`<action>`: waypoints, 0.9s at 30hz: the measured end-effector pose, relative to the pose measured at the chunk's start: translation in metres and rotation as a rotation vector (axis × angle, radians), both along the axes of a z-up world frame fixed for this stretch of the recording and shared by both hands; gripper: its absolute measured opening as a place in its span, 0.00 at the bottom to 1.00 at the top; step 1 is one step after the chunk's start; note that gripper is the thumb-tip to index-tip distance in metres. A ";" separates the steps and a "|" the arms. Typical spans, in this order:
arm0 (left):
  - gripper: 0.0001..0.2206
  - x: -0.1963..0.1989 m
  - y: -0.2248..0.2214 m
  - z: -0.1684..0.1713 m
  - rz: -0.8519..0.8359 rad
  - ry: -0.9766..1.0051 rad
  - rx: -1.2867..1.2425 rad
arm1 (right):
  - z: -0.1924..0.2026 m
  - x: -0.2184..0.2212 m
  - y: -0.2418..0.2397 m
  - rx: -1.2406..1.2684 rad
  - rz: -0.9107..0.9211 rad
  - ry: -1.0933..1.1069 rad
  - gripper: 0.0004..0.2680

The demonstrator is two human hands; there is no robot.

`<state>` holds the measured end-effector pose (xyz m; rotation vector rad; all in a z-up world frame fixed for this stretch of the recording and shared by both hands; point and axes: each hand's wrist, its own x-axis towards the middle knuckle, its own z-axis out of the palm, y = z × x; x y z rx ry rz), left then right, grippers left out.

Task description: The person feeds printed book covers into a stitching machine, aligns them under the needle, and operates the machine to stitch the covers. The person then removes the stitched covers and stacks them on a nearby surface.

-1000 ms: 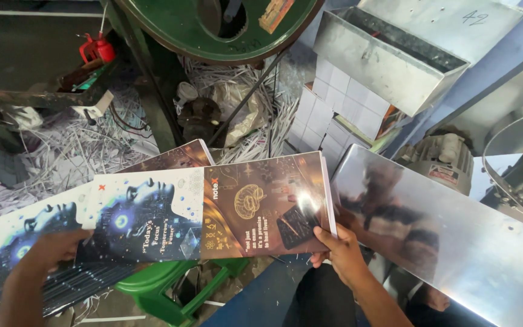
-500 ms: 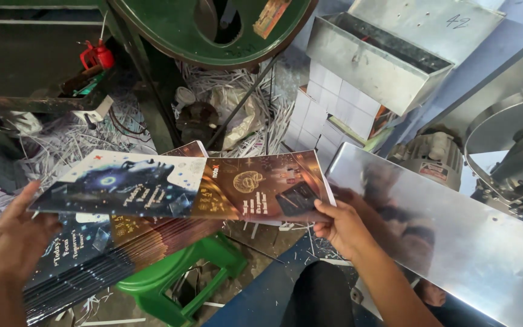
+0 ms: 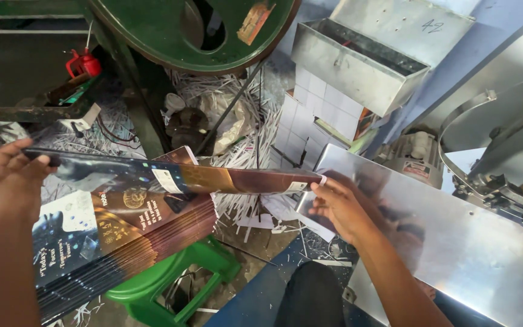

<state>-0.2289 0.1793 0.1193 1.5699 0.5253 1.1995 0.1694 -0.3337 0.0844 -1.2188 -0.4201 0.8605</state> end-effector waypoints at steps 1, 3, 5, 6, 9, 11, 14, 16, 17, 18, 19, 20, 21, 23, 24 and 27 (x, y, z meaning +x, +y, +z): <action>0.14 0.004 0.004 0.003 0.013 0.041 0.031 | -0.001 0.000 0.000 -0.022 -0.029 -0.059 0.10; 0.14 0.014 0.011 0.008 0.004 0.008 -0.005 | -0.003 0.000 -0.001 -0.069 -0.092 -0.177 0.11; 0.14 0.021 0.021 0.011 -0.065 -0.065 -0.013 | -0.001 0.000 0.002 -0.052 -0.131 -0.199 0.11; 0.14 0.022 0.027 0.011 -0.128 -0.123 -0.004 | 0.001 0.000 0.003 -0.044 -0.149 -0.210 0.11; 0.15 0.030 0.058 0.014 -0.029 0.025 0.104 | 0.014 0.001 -0.004 -0.067 -0.158 -0.467 0.11; 0.14 0.032 0.083 0.019 -0.051 0.027 0.112 | 0.025 0.001 -0.009 -0.146 -0.144 -0.527 0.11; 0.15 0.038 0.114 0.030 -0.220 -0.106 0.091 | 0.039 -0.001 -0.018 -0.119 -0.117 -0.490 0.11; 0.18 0.049 0.128 0.037 -0.180 -0.011 0.172 | 0.043 0.000 -0.019 -0.034 -0.089 -0.416 0.12; 0.19 0.055 0.132 0.041 -0.181 0.014 0.186 | 0.043 -0.001 -0.020 0.017 -0.071 -0.375 0.12; 0.17 0.064 0.134 0.045 -0.169 0.041 0.192 | 0.043 0.000 -0.021 0.067 -0.052 -0.333 0.12; 0.15 0.069 0.135 0.048 -0.167 0.060 0.198 | 0.042 -0.001 -0.022 0.071 -0.050 -0.319 0.12; 0.13 0.075 0.136 0.053 -0.170 0.078 0.198 | 0.041 -0.003 -0.022 0.075 -0.049 -0.304 0.11; 0.11 0.080 0.137 0.057 -0.173 0.095 0.199 | 0.041 -0.003 -0.023 0.079 -0.047 -0.290 0.11; 0.09 0.087 0.139 0.069 -0.194 0.123 0.194 | 0.041 -0.001 -0.023 0.250 -0.002 -0.315 0.10; 0.08 0.090 0.139 0.076 -0.205 0.137 0.192 | 0.042 0.000 -0.024 0.336 0.024 -0.326 0.09; 0.10 0.094 0.139 0.093 -0.240 0.168 0.190 | 0.042 0.008 -0.028 0.409 -0.021 -0.325 0.08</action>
